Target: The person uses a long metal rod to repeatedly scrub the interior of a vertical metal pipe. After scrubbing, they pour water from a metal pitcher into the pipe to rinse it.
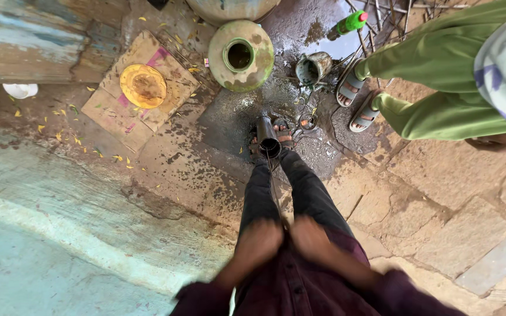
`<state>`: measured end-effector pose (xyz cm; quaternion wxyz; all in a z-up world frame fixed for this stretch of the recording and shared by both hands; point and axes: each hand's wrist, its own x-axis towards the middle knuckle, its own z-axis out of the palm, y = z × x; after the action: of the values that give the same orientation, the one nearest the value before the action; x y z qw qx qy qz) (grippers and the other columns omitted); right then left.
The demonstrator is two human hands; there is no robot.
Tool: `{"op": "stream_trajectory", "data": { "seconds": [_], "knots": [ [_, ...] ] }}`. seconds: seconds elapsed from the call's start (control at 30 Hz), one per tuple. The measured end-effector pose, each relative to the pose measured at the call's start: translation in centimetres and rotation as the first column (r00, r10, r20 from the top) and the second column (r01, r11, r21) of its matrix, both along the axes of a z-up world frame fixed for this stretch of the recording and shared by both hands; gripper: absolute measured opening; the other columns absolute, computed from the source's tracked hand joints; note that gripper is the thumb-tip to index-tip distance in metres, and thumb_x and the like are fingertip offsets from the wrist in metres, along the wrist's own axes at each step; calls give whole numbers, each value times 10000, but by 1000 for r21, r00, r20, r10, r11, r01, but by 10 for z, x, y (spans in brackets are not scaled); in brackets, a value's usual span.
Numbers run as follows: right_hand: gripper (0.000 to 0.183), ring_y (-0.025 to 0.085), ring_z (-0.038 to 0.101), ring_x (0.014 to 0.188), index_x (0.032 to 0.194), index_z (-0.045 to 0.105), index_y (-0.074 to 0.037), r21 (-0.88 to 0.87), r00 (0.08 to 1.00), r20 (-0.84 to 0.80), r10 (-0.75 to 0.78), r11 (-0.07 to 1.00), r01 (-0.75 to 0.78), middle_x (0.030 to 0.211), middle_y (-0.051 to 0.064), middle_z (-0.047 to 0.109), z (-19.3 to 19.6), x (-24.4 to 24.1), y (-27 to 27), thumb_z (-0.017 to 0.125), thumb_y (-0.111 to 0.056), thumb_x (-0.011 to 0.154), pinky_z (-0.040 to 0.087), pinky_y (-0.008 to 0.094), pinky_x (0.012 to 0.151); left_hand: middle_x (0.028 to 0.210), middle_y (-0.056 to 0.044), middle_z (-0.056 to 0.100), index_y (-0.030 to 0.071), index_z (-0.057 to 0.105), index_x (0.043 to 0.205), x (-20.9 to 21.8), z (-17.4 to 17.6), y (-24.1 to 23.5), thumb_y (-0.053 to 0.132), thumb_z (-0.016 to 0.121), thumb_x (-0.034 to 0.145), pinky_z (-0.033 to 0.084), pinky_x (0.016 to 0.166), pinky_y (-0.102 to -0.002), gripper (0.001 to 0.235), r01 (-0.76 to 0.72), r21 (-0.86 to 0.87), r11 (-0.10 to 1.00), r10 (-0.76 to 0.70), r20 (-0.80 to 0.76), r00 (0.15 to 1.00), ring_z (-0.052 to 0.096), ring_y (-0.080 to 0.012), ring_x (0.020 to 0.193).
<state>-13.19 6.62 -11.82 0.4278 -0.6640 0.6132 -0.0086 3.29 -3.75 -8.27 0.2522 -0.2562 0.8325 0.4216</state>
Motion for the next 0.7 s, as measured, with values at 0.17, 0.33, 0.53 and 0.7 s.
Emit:
{"op": "stream_trajectory", "data": {
  "seconds": [0.17,0.33,0.53,0.7],
  "knots": [
    [365,410,682,989,1127,703,-68,265,994,-103,-21,963,48,1014,232,700,-127,-22,-68,690,-190,784,559,506,859,999,-169,731,76,774,949,-38,-130,-38,74,683,825,566,769,-531,154,-214,42,976,212,47,976,698,-388,949],
    [218,343,695,1005,987,743,-82,271,940,-172,296,931,-243,1008,162,713,-149,-46,-48,655,-213,837,545,471,895,943,-212,718,31,736,986,-38,-140,4,282,749,923,553,783,-517,259,-460,131,878,453,79,888,697,-408,886],
    [123,352,660,857,771,700,-122,-193,966,-52,255,946,-260,830,112,690,-142,-54,-75,631,-224,774,525,499,732,926,-205,741,73,773,952,-48,-115,-4,171,732,822,576,768,-487,168,-658,87,748,664,-102,741,721,-399,864],
    [182,294,635,794,735,631,-141,-170,938,63,341,930,-326,798,80,656,-57,-76,-86,621,-249,880,490,461,687,862,-207,729,51,738,892,-41,-46,-11,219,726,890,550,755,-513,168,-667,135,733,680,-106,725,701,-412,826]
  ]
}}
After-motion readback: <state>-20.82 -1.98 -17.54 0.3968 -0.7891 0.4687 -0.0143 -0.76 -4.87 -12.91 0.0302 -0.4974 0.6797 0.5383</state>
